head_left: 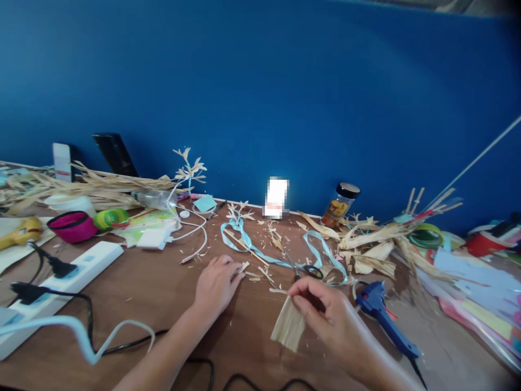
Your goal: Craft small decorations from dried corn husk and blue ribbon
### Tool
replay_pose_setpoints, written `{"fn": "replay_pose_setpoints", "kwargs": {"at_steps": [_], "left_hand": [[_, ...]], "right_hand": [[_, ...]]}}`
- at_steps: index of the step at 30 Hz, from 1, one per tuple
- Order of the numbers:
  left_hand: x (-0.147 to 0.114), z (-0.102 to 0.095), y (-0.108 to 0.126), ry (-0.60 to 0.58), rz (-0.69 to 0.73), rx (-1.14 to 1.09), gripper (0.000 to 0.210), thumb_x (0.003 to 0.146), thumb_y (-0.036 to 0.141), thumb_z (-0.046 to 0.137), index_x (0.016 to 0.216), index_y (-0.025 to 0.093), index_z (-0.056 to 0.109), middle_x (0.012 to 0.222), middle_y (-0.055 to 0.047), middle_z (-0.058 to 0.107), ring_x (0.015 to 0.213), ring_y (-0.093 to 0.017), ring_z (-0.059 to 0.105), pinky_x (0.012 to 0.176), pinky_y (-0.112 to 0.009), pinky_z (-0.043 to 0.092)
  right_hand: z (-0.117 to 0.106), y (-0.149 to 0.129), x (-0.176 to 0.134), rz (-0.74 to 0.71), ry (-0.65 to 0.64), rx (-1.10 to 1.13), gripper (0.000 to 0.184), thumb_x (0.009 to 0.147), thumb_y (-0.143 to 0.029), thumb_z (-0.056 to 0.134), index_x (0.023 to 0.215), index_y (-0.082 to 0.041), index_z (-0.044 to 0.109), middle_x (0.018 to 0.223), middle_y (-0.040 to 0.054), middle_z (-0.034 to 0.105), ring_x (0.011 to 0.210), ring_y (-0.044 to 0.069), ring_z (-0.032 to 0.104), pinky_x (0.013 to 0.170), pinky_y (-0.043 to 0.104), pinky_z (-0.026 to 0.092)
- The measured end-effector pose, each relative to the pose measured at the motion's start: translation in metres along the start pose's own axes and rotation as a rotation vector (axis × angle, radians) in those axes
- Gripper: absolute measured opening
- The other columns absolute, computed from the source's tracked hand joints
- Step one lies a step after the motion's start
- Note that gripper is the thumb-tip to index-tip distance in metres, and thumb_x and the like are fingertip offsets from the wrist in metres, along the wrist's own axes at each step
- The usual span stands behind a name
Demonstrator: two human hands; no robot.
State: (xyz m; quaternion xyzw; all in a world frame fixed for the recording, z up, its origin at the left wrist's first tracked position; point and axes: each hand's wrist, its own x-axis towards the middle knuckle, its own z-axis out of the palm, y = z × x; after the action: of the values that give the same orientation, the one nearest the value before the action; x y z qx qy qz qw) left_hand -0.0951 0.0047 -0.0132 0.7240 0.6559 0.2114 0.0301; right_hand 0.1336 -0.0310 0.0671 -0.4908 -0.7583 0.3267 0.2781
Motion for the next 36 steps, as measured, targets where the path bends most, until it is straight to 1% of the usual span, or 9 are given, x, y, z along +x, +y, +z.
{"fn": "replay_pose_setpoints", "kwargs": {"at_steps": [4,7,12,14,17,22,28,32,36], "left_hand": [[-0.002,0.002,0.002,-0.017,0.049,0.030,0.025,0.084,0.020,0.042,0.090,0.023,0.066,0.083,-0.005,0.058,0.081,-0.019,0.053,0.076,-0.029,0.038],[-0.004,0.002,0.004,-0.033,0.049,0.076,0.027,0.081,0.013,0.042,0.094,0.023,0.064,0.084,-0.006,0.058,0.081,-0.020,0.052,0.075,-0.030,0.039],[-0.007,0.000,0.007,-0.059,0.018,0.109,0.035,0.075,0.006,0.046,0.100,0.026,0.061,0.087,-0.005,0.058,0.088,-0.020,0.050,0.077,-0.030,0.038],[-0.008,0.000,0.009,-0.064,0.024,0.125,0.031,0.077,0.008,0.046,0.098,0.026,0.062,0.087,-0.005,0.057,0.087,-0.020,0.050,0.075,-0.030,0.038],[-0.009,0.001,0.011,-0.041,0.029,0.161,0.021,0.082,0.019,0.043,0.088,0.024,0.063,0.084,-0.005,0.057,0.084,-0.020,0.050,0.071,-0.030,0.038],[-0.010,0.003,0.011,-0.017,0.043,0.203,0.025,0.086,0.022,0.037,0.076,0.020,0.060,0.080,-0.004,0.057,0.081,-0.019,0.051,0.070,-0.030,0.037],[-0.009,0.004,0.011,-0.037,0.037,0.187,0.019,0.084,0.021,0.041,0.077,0.020,0.059,0.081,-0.004,0.058,0.082,-0.019,0.052,0.069,-0.029,0.036],[-0.008,0.005,0.010,-0.032,0.048,0.183,0.018,0.083,0.022,0.042,0.077,0.020,0.058,0.082,-0.003,0.058,0.083,-0.019,0.052,0.070,-0.029,0.036],[-0.008,0.006,0.009,-0.019,0.063,0.177,0.020,0.084,0.022,0.040,0.078,0.021,0.059,0.082,-0.003,0.059,0.083,-0.019,0.052,0.070,-0.029,0.036]], "right_hand": [[0.000,0.004,0.031,-0.074,-0.002,-0.053,0.015,0.082,-0.022,0.045,0.078,-0.021,0.059,0.058,-0.0037,0.053,0.053,0.011,0.045,0.050,0.022,0.032],[0.005,0.016,0.062,-0.104,0.012,-0.105,0.015,0.080,-0.018,0.044,0.079,-0.020,0.060,0.061,-0.0026,0.056,0.054,0.012,0.048,0.052,0.023,0.032],[0.021,0.031,0.115,-0.037,0.049,-0.177,0.016,0.076,-0.014,0.045,0.079,-0.018,0.061,0.068,0.0007,0.061,0.060,0.013,0.052,0.056,0.023,0.035],[0.028,0.032,0.131,-0.016,0.059,-0.201,0.017,0.075,-0.012,0.045,0.079,-0.018,0.061,0.069,0.0011,0.062,0.061,0.013,0.053,0.057,0.023,0.035],[0.035,0.035,0.150,0.027,0.079,-0.243,0.018,0.075,-0.012,0.045,0.079,-0.018,0.062,0.074,0.0023,0.063,0.065,0.014,0.054,0.058,0.023,0.035],[0.042,0.045,0.167,0.073,0.078,-0.306,0.019,0.078,-0.016,0.045,0.083,-0.020,0.063,0.087,0.0030,0.065,0.075,0.015,0.056,0.061,0.022,0.036],[0.044,0.054,0.177,0.076,0.082,-0.392,0.026,0.082,-0.019,0.040,0.089,-0.021,0.065,0.093,0.0041,0.066,0.084,0.018,0.058,0.067,0.025,0.039],[0.032,0.055,0.178,0.033,0.083,-0.445,0.031,0.086,-0.021,0.035,0.099,-0.023,0.062,0.102,0.0028,0.065,0.092,0.017,0.057,0.074,0.024,0.039],[0.011,0.058,0.172,0.005,0.059,-0.519,0.030,0.087,-0.022,0.035,0.100,-0.022,0.062,0.099,0.0028,0.066,0.087,0.016,0.058,0.070,0.023,0.040]]}}
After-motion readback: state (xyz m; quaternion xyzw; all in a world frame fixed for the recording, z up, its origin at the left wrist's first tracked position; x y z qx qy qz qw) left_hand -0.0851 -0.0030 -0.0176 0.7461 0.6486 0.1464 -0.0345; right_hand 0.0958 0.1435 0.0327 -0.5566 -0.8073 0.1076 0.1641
